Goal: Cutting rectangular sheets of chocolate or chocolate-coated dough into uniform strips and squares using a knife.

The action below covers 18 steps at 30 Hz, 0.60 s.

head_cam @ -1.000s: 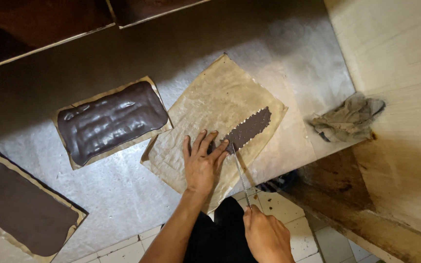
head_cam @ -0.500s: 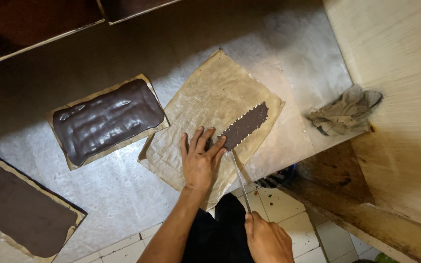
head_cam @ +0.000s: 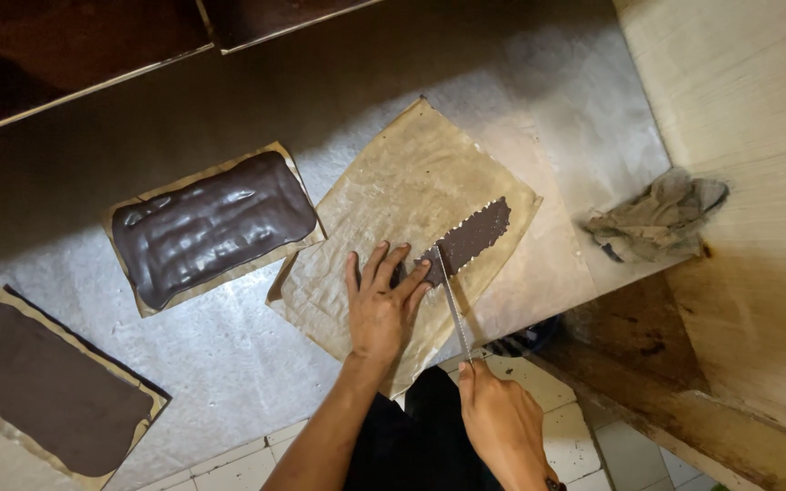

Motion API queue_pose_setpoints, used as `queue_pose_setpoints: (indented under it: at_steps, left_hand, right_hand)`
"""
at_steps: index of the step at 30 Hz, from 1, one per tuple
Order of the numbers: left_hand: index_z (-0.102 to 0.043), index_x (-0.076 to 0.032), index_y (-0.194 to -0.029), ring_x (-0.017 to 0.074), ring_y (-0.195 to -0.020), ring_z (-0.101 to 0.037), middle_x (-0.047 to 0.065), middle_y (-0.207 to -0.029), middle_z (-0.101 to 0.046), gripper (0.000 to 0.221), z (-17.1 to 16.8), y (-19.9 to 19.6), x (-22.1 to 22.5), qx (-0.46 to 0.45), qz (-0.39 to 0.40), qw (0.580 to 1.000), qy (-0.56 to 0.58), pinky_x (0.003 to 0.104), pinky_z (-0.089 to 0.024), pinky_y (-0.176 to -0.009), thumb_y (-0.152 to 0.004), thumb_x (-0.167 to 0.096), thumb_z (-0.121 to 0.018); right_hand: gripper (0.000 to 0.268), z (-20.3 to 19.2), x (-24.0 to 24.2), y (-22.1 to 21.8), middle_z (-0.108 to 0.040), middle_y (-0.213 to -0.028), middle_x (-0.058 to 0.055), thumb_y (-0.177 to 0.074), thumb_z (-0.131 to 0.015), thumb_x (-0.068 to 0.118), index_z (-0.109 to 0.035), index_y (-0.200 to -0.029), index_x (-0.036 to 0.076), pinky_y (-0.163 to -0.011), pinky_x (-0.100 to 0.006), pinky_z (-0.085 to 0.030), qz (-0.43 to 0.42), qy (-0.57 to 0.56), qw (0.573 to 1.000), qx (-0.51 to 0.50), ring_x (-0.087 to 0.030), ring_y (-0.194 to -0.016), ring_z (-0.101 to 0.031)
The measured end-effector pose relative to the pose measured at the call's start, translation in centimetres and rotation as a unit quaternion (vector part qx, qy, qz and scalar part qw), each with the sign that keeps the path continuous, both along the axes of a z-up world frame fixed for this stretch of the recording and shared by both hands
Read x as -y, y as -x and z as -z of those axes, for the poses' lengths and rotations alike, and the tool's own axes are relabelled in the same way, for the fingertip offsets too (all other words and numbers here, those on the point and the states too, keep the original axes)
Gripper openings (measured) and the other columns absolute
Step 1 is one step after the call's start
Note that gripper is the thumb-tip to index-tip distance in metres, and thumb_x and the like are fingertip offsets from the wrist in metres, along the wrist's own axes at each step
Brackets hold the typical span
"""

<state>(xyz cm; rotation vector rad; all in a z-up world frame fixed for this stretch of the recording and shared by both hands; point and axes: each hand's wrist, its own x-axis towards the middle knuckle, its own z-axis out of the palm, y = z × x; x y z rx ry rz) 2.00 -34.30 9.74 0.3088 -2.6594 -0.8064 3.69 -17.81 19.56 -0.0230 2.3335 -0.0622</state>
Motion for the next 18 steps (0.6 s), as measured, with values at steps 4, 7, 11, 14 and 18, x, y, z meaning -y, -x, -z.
queue_pose_setpoints:
  at_steps: [4,7,11,14,18]
  left_hand:
    - [-0.079,-0.020,-0.116,0.0292,-0.140,-0.046,0.002,-0.138,-0.060,0.030,0.0,0.0,0.0,0.002,0.002,1.000,0.004,0.058,-0.022,-0.124,-0.089,-0.032,-0.074]
    - [-0.079,-0.019,-0.116,0.0299,-0.139,-0.046,0.002,-0.138,-0.060,0.031,-0.3,0.0,0.0,0.003,0.003,1.000,0.005,0.059,-0.023,-0.123,-0.089,-0.032,-0.074]
    - [-0.078,-0.021,-0.119,0.0295,-0.139,-0.046,0.002,-0.139,-0.060,0.033,0.1,0.0,0.0,0.009,0.005,1.000,0.009,0.059,-0.022,-0.123,-0.088,-0.032,-0.074]
    - [-0.078,-0.020,-0.117,0.0297,-0.140,-0.046,0.003,-0.138,-0.060,0.032,0.0,0.0,-0.1,0.005,0.001,1.000,-0.004,0.059,-0.023,-0.123,-0.087,-0.030,-0.076]
    - [-0.079,-0.020,-0.117,0.0286,-0.140,-0.046,0.001,-0.139,-0.060,0.032,0.1,0.0,-0.1,0.004,0.000,1.000,-0.001,0.058,-0.022,-0.124,-0.087,-0.031,-0.075]
  right_hand:
    - [0.040,-0.4,0.4,0.2,-0.077,-0.078,-0.012,-0.105,-0.033,0.043,-0.065,-0.110,0.020,-0.072,-0.051,-0.056,0.006,-0.003,1.000,0.016,-0.038,-0.071,-0.072]
    - [0.043,-1.1,1.0,0.5,-0.078,-0.086,-0.013,-0.106,-0.031,0.043,-0.066,-0.111,0.018,-0.078,-0.049,-0.056,0.022,-0.009,0.999,0.043,-0.037,-0.078,-0.074]
    - [0.044,-0.7,0.7,-0.1,-0.077,-0.089,-0.015,-0.105,-0.035,0.041,-0.069,-0.101,0.013,-0.081,-0.051,-0.055,0.021,0.000,0.999,0.034,-0.040,-0.081,-0.073]
    - [0.042,-0.6,0.3,-0.6,-0.078,-0.086,-0.015,-0.105,-0.035,0.041,-0.067,-0.107,0.013,-0.077,-0.049,-0.058,0.006,-0.002,0.999,0.038,-0.038,-0.078,-0.075]
    - [0.041,-0.8,-0.1,-1.3,-0.077,-0.088,-0.014,-0.105,-0.036,0.040,-0.067,-0.103,0.014,-0.081,-0.050,-0.055,0.018,-0.006,0.999,0.050,-0.038,-0.082,-0.073]
